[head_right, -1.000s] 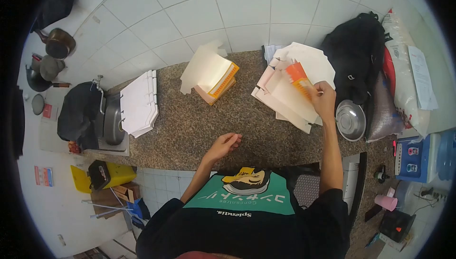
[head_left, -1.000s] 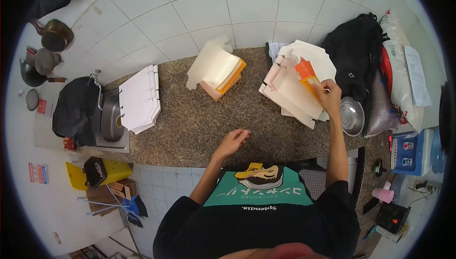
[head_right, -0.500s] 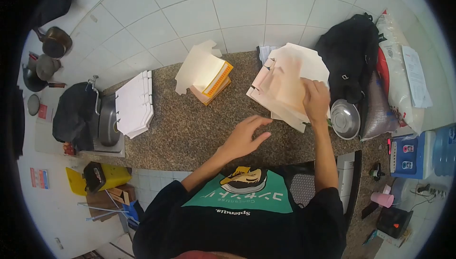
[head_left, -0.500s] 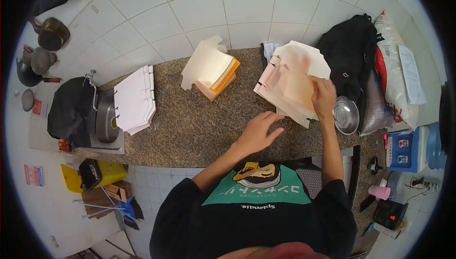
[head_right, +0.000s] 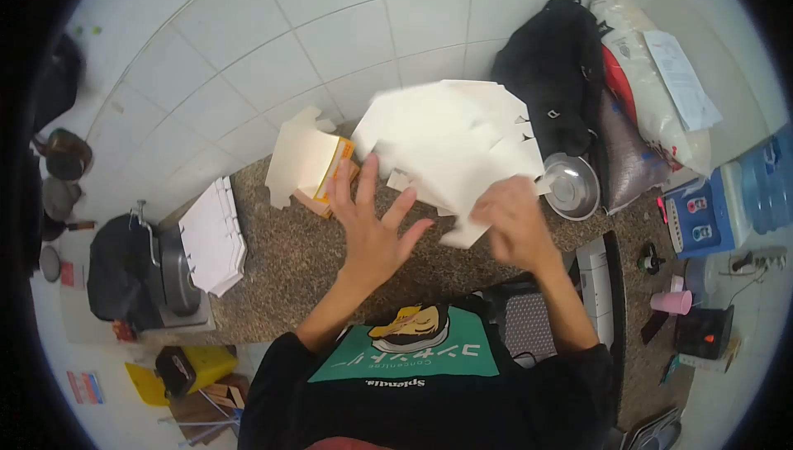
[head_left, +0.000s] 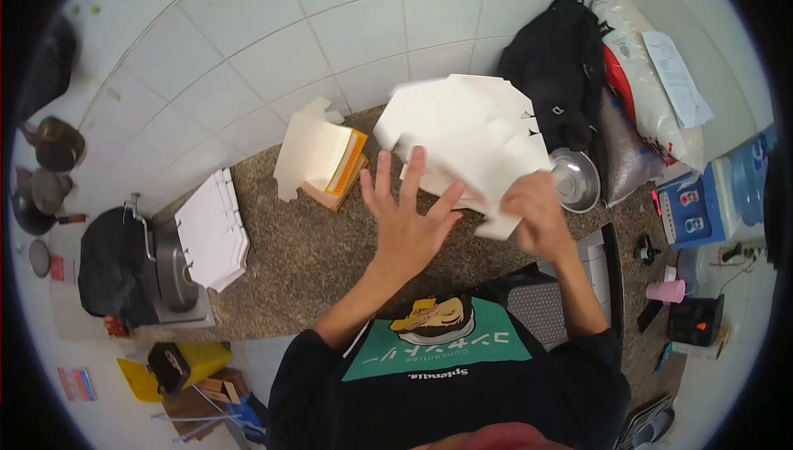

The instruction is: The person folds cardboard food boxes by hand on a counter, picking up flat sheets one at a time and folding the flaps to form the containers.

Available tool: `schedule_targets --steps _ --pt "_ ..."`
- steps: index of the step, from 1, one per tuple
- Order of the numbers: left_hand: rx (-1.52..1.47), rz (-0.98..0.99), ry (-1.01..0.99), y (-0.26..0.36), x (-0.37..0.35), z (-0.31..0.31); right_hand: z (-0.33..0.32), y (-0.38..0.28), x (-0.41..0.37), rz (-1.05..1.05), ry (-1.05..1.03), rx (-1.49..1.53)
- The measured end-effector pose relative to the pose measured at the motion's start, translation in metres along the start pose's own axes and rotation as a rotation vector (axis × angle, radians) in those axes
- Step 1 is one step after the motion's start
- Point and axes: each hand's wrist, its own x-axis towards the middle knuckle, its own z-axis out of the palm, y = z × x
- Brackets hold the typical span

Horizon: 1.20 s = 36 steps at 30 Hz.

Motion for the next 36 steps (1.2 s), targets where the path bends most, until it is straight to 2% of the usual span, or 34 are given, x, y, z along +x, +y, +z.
schedule_targets --steps 1,3,4,5,6,7,9,10,11,12,13,15,16,17,18,19,20,21,22,24,25,27,28,30,31,33,34,36 --pt "0.058 0.057 -0.136 0.001 0.015 -0.018 0.003 -0.012 0.001 0.036 0.014 0.186" --pt "-0.402 -0.015 -0.604 -0.035 -0.002 -0.025 0.009 -0.028 -0.005 0.091 0.074 0.383" --pt "-0.613 -0.178 -0.8 -0.036 0.001 -0.038 0.016 -0.032 -0.014 0.098 0.078 0.372" --pt "-0.818 -0.347 -0.995 -0.031 0.003 -0.05 0.028 -0.034 -0.025 0.149 0.093 0.519" --pt "-1.028 -0.532 -1.041 -0.032 -0.02 -0.043 0.037 -0.038 -0.029 0.197 0.115 0.667" --pt "-1.236 -0.727 -1.077 -0.033 -0.051 -0.035 0.04 -0.047 -0.027 0.199 0.1 0.667" --pt "-1.105 -0.706 -1.36 -0.028 -0.086 -0.029 0.043 -0.073 -0.02 0.366 -0.196 0.583" --pt "-1.157 -0.831 -1.274 -0.019 -0.106 -0.027 0.045 -0.079 -0.021 0.364 -0.187 0.584" --pt "-1.204 -0.958 -1.181 -0.009 -0.123 -0.023 0.047 -0.085 -0.022 0.411 -0.382 0.556" --pt "-1.184 -0.962 -1.205 -0.006 -0.129 -0.021 0.049 -0.089 -0.022 0.456 -0.58 0.527" --pt "-1.177 -0.966 -1.203 -0.008 -0.133 -0.021 0.049 -0.086 -0.019 0.451 -0.578 0.532" --pt "-1.357 -1.129 -1.285 -0.01 -0.132 -0.02 0.045 -0.075 -0.013 0.616 -0.813 0.634" --pt "-1.444 -1.244 -1.203 -0.01 -0.136 -0.021 0.048 -0.072 -0.015 0.622 -0.801 0.619" --pt "-1.449 -1.215 -1.22 -0.009 -0.136 -0.022 0.054 -0.067 -0.02 0.632 -0.683 0.579" --pt "-1.523 -1.376 -1.141 -0.009 -0.136 -0.023 0.057 -0.064 -0.024 0.643 -0.565 0.536" --pt "-1.588 -1.542 -1.056 -0.008 -0.138 -0.023 0.056 -0.065 -0.025 0.658 -0.548 0.516" --pt "-1.64 -1.578 -1.044 -0.005 -0.143 -0.022 0.057 -0.067 -0.024 0.593 -0.654 0.508" --pt "-1.64 -1.559 -1.069 -0.005 -0.147 -0.019 0.059 -0.068 -0.022 0.527 -0.759 0.502" --pt "-1.603 -1.491 -1.051 -0.005 -0.152 -0.016 0.063 -0.066 -0.021 0.541 -0.744 0.492" --pt "-1.545 -1.398 -1.002 -0.003 -0.155 -0.013 0.072 -0.061 -0.022 0.491 -0.935 0.627" --pt "-1.546 -1.389 -1.018 -0.003 -0.153 -0.014 0.077 -0.06 -0.024 0.502 -0.926 0.622" --pt "-1.286 -1.229 -1.093 -0.009 -0.147 -0.019 0.084 -0.058 -0.029 0.353 -0.886 0.716" --pt "-1.288 -1.221 -1.097 -0.011 -0.139 -0.026 0.08 -0.056 -0.028 0.357 -0.882 0.71" --pt "-1.324 -0.976 -1.014 -0.019 -0.116 -0.052 0.069 -0.052 -0.022 0.361 -0.835 0.69" --pt "-1.325 -0.969 -1.016 -0.024 -0.101 -0.066 0.067 -0.046 -0.02 0.363 -0.832 0.685" --pt "-0.698 -0.647 -1.322 -0.031 -0.081 -0.087 0.063 -0.041 -0.018 0.353 -0.753 0.548" --pt "-0.653 -0.419 -1.088 -0.028 -0.086 -0.086 0.062 -0.045 -0.015 0.355 -0.754 0.547" --pt "-0.642 -0.426 -1.018 -0.016 -0.082 -0.083 0.063 -0.059 0.0 0.272 -0.842 0.397"
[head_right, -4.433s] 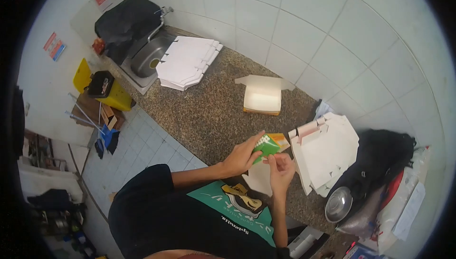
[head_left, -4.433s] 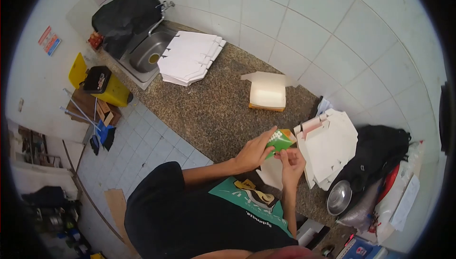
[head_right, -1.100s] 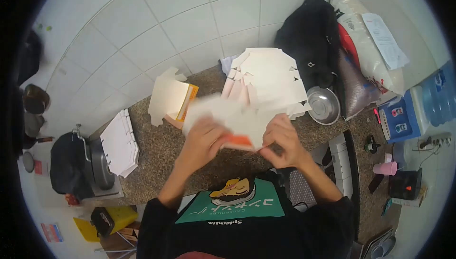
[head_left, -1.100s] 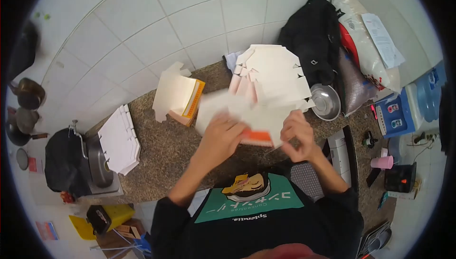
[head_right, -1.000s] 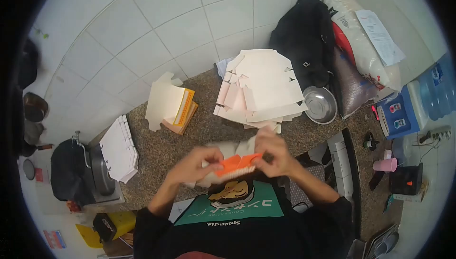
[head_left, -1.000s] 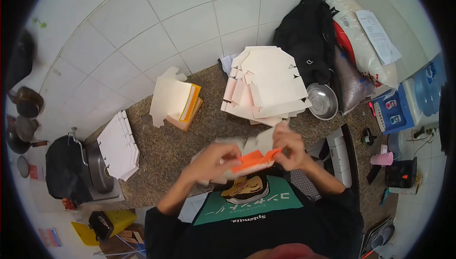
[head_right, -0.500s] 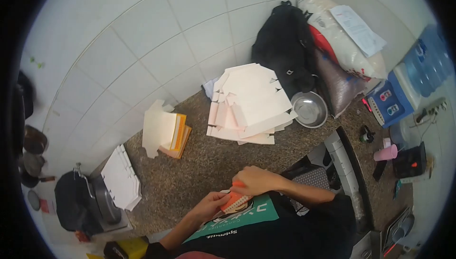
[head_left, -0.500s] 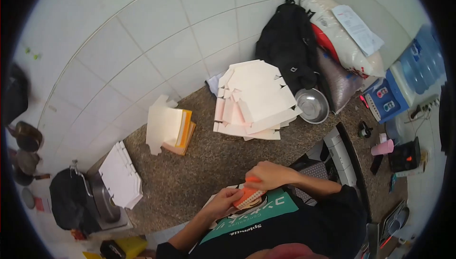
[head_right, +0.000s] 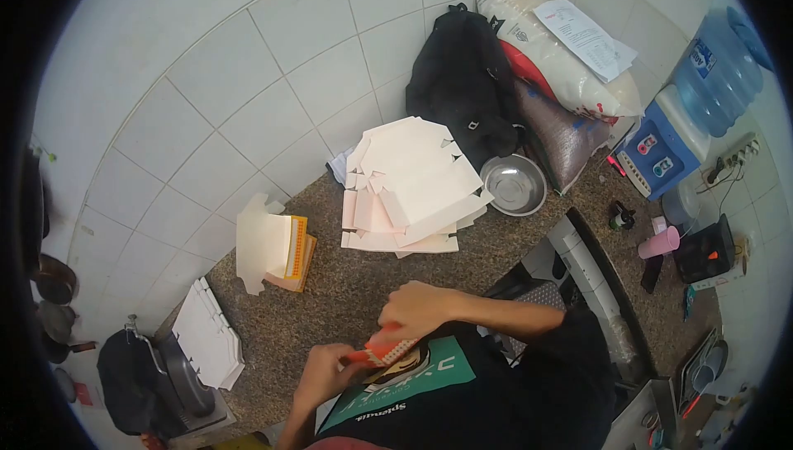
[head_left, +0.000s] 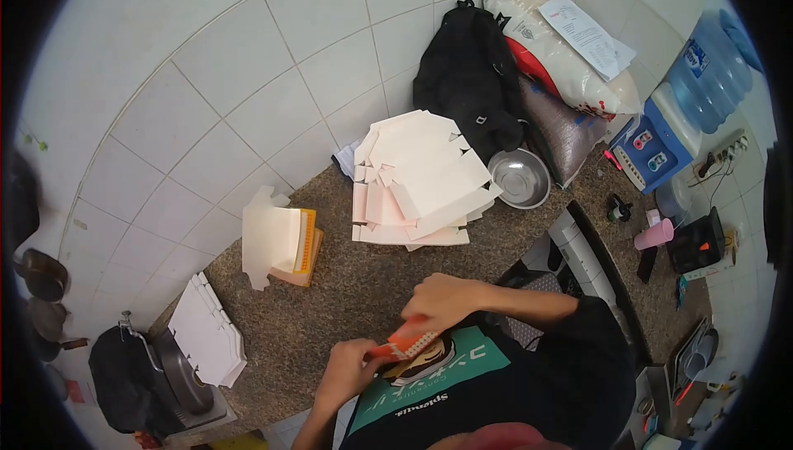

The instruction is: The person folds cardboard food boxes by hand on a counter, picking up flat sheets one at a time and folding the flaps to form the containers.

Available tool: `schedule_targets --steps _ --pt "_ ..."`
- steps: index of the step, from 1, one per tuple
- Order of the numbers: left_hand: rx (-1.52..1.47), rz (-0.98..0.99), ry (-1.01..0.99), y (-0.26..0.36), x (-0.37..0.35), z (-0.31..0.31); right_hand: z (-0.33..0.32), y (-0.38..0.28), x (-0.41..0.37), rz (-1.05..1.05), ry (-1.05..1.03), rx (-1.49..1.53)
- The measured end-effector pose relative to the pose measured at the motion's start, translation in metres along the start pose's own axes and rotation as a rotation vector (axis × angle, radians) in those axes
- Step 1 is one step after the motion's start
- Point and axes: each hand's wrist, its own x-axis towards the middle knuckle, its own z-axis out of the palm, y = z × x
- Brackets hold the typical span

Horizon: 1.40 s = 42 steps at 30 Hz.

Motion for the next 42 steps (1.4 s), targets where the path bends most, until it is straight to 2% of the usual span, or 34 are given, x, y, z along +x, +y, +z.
schedule_targets --steps 2,3,4,5,7,8,10,11,13,14,15,17,18,19,21,23,25,29,31,32,34,37,38,40,41,42 --pt "0.001 0.011 0.067 0.011 0.009 0.007 0.004 -0.015 0.015 -0.059 -0.055 -0.093" --pt "0.031 -0.081 0.059 0.017 0.017 0.011 0.007 -0.02 0.02 -0.117 -0.107 -0.191" --pt "0.062 -0.176 0.05 0.022 0.023 0.013 0.016 -0.016 0.024 -0.162 -0.056 -0.14" --pt "0.065 -0.178 0.052 0.03 0.027 0.007 0.017 -0.012 0.023 -0.166 -0.054 -0.14" --pt "0.553 0.258 0.481 0.05 0.028 -0.008 0.01 0.0 0.017 -0.08 0.136 -0.022" --pt "0.558 0.257 0.49 0.051 0.025 -0.012 0.004 0.003 0.011 -0.088 0.136 -0.029" --pt "0.513 0.292 1.169 0.048 0.013 -0.012 -0.008 0.005 0.0 0.064 0.556 0.473" --pt "0.513 0.281 1.178 0.042 0.009 -0.006 -0.007 0.001 0.003 0.059 0.543 0.471" --pt "-0.392 -0.053 0.616 0.032 0.007 0.01 0.003 -0.01 0.007 0.062 1.003 1.111" --pt "-0.513 -0.02 0.508 0.04 0.015 0.015 0.031 0.001 0.014 0.046 1.062 1.046" --pt "-0.518 -0.02 0.52 0.042 0.025 0.022 0.04 -0.004 0.022 0.042 1.05 1.043" --pt "-0.336 0.203 0.849 0.03 0.046 0.035 0.053 -0.017 0.043 0.039 1.245 0.515" --pt "-0.184 0.168 0.949 0.02 0.053 0.035 0.053 -0.019 0.043 0.005 1.12 0.501" --pt "-0.182 0.165 0.95 0.005 0.06 0.035 0.053 -0.017 0.046 0.003 1.119 0.504" --pt "-0.233 0.272 1.036 -0.014 0.069 0.03 0.053 -0.015 0.056 -0.128 1.071 0.793" --pt "-0.329 0.2 1.002 -0.004 0.067 0.032 0.042 -0.017 0.057 -0.112 1.058 0.833" --pt "-0.139 0.222 1.052 -0.009 0.07 0.037 0.032 -0.017 0.06 -0.041 0.897 1.022" --pt "-0.138 0.155 1.053 -0.023 0.069 0.044 0.02 -0.01 0.062 -0.058 0.887 1.02" --pt "-0.003 0.108 0.95 -0.018 0.063 0.037 0.01 -0.004 0.052 0.02 0.888 0.625" --pt "-0.002 0.106 0.952 -0.019 0.061 0.036 0.01 -0.001 0.05 0.019 0.885 0.625" --pt "0.048 0.063 0.855 -0.021 0.057 0.035 0.015 0.008 0.049 -0.032 0.87 0.398" --pt "-0.002 0.091 0.81 -0.024 0.061 0.037 0.092 0.034 0.063 0.024 0.891 0.383" --pt "0.0 0.093 0.808 -0.023 0.061 0.037 0.09 0.029 0.064 0.024 0.894 0.383" --pt "-0.252 0.144 0.783 -0.021 0.06 0.037 0.077 0.013 0.063 0.127 0.642 0.774" --pt "-0.25 0.14 0.78 -0.027 0.061 0.042 0.071 0.007 0.058 0.128 0.643 0.779" --pt "-0.203 0.18 0.795 -0.039 0.064 0.05 0.063 0.006 0.052 0.121 0.556 0.698"
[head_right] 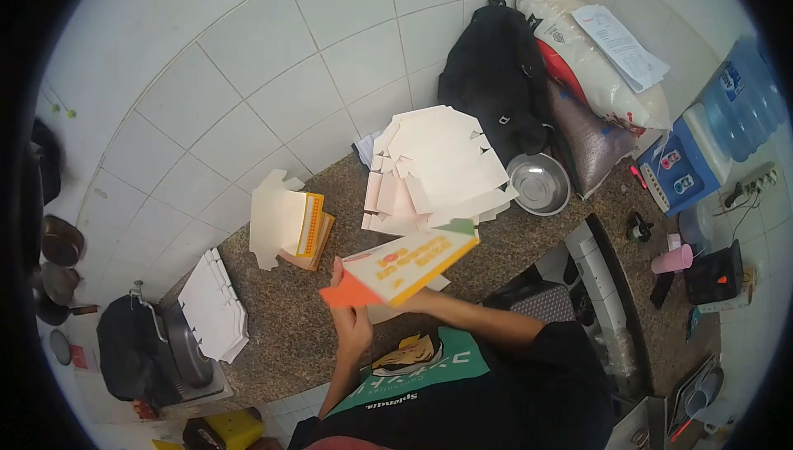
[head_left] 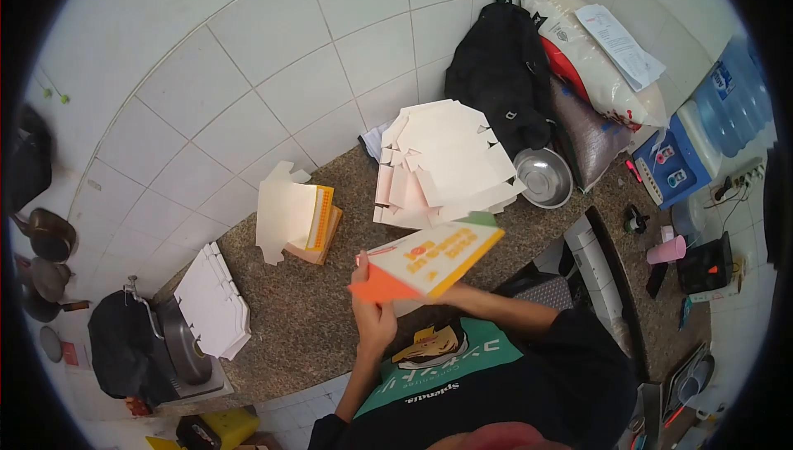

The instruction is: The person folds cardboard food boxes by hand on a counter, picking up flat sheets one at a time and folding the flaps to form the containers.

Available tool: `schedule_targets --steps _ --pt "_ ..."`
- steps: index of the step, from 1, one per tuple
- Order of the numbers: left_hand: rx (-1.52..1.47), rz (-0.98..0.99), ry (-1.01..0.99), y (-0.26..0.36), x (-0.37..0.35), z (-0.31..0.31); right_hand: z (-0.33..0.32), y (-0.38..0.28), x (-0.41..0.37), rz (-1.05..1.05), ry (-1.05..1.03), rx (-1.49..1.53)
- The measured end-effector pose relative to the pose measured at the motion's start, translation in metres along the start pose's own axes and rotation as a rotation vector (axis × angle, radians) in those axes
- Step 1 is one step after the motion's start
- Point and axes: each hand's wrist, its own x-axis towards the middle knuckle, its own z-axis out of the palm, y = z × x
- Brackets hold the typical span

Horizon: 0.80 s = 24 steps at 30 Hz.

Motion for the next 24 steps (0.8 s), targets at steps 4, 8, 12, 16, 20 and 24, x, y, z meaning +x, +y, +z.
schedule_targets --steps 4,8,12,16,20,24 --pt "-0.406 -0.269 -0.029 -0.028 -0.002 -0.013 -0.058 -0.042 0.003 -0.021 -0.333 -0.349" --pt "-0.949 -0.984 -0.298 -0.051 -0.002 -0.051 -0.117 -0.073 -0.004 -0.453 -0.643 -0.619" --pt "-0.88 -1.121 -0.495 -0.069 -0.014 -0.055 -0.103 -0.071 -0.009 -0.483 -0.736 -0.675" --pt "-0.246 -0.553 -0.518 -0.089 -0.016 -0.048 -0.084 -0.066 -0.007 -0.417 -0.565 -0.695" --pt "-0.643 -0.17 -0.494 -0.008 -0.002 -0.056 -0.064 -0.071 -0.005 -0.347 -0.631 -0.721" --pt "-0.573 -0.095 -0.755 -0.031 -0.01 -0.069 -0.083 -0.064 0.009 -0.468 -0.768 -0.881"
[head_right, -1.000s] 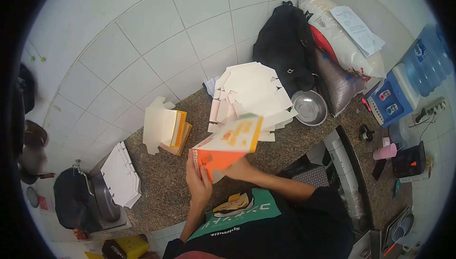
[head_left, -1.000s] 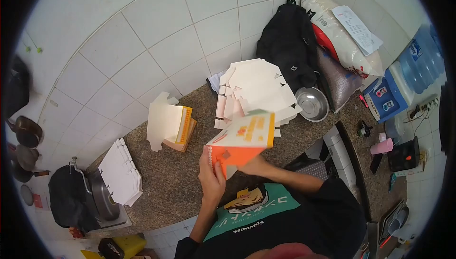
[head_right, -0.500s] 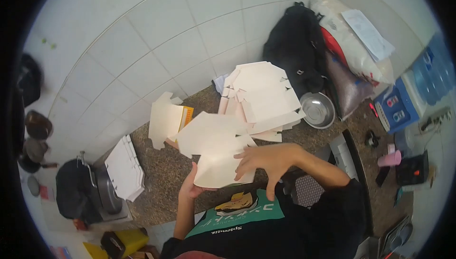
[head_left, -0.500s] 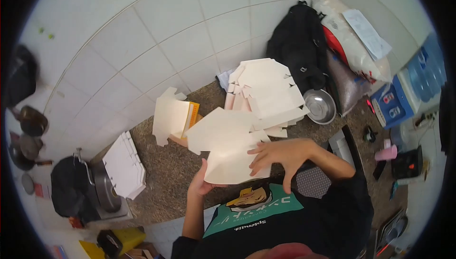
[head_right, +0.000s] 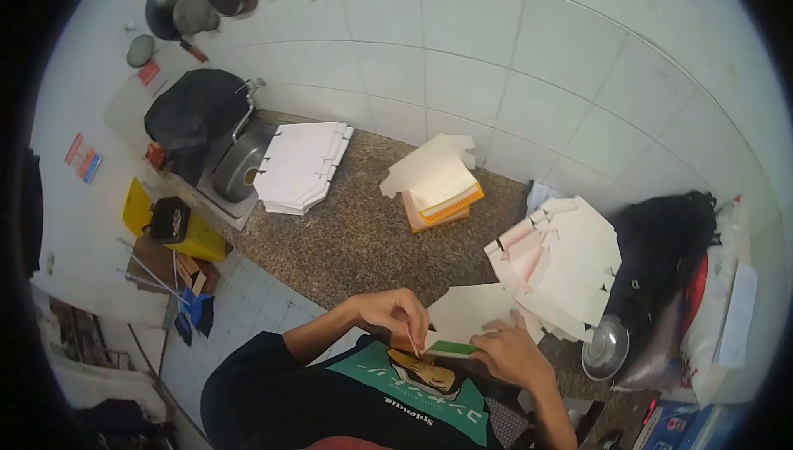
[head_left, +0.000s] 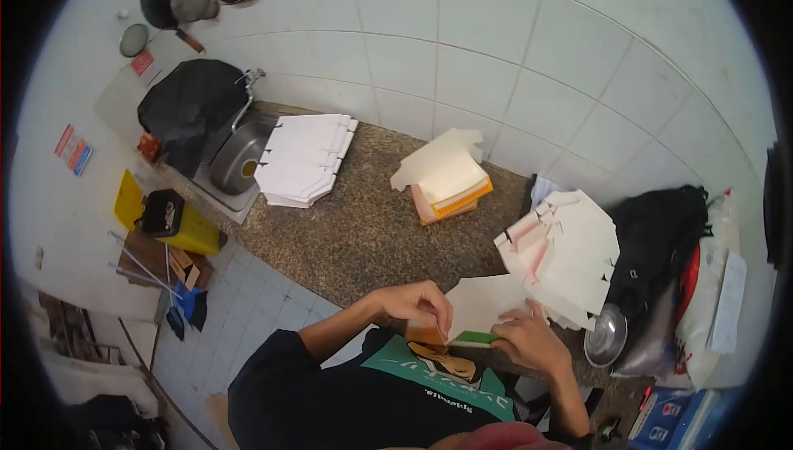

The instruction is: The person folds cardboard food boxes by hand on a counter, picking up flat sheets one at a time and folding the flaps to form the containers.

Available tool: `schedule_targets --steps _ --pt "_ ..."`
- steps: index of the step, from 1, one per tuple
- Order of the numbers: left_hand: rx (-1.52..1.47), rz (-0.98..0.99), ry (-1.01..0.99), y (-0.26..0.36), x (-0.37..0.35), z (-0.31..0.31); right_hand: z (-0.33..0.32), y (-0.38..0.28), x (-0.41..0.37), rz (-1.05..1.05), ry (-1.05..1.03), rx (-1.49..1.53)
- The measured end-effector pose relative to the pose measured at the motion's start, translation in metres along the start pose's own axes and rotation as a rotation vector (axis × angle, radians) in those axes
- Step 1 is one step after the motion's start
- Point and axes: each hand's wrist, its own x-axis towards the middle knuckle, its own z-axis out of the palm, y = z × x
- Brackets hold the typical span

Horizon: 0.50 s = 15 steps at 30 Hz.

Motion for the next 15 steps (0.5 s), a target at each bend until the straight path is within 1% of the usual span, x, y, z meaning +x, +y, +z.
schedule_targets --steps 1,2,3,4,5,6,7,8,9,10,11,12,13,14,15 --pt "-0.099 -0.087 -0.066 0.004 -0.003 -0.001 0.001 0.005 0.003 0.04 -0.132 -0.001" --pt "-0.534 -0.507 0.13 0.006 0.0 0.012 0.005 0.007 0.012 0.024 -0.137 -0.002" --pt "-0.538 -0.502 0.147 0.014 0.008 0.021 0.005 0.004 0.029 0.023 -0.247 0.082" --pt "-0.166 -0.427 0.052 0.019 0.014 0.03 0.005 0.0 0.041 0.02 -0.362 0.165" --pt "0.204 -0.353 -0.039 0.019 0.02 0.035 0.002 -0.007 0.047 -0.001 -0.376 0.164" --pt "0.286 -0.427 -0.256 0.012 0.027 0.027 -0.006 -0.015 0.052 0.034 -0.301 0.113" --pt "0.287 -0.43 -0.23 0.009 0.02 0.026 -0.011 -0.018 0.056 0.069 -0.227 0.061" --pt "0.06 -0.489 -0.115 0.005 0.012 0.028 -0.01 -0.012 0.053 0.048 -0.24 0.052" --pt "-0.165 -0.536 -0.003 0.002 0.005 0.028 -0.006 -0.002 0.043 0.087 -0.197 -0.008" --pt "-0.165 -0.527 0.016 -0.002 -0.004 0.028 -0.001 0.005 0.034 0.128 -0.152 -0.066" --pt "-0.34 -0.6 0.093 -0.005 -0.015 0.029 0.002 0.005 0.028 0.113 -0.159 -0.074" --pt "-0.518 -0.666 0.169 -0.01 -0.022 0.03 0.006 0.006 0.022 0.023 0.166 -0.175" --pt "-0.523 -0.653 0.184 -0.017 -0.025 0.033 0.01 0.007 0.013 -0.071 0.488 -0.268" --pt "-0.546 -0.595 0.222 -0.024 -0.027 0.038 0.03 0.011 0.008 -0.002 0.624 -0.005" --pt "-0.569 -0.542 0.259 -0.03 -0.029 0.042 0.048 0.013 0.009 -0.013 0.613 0.0"
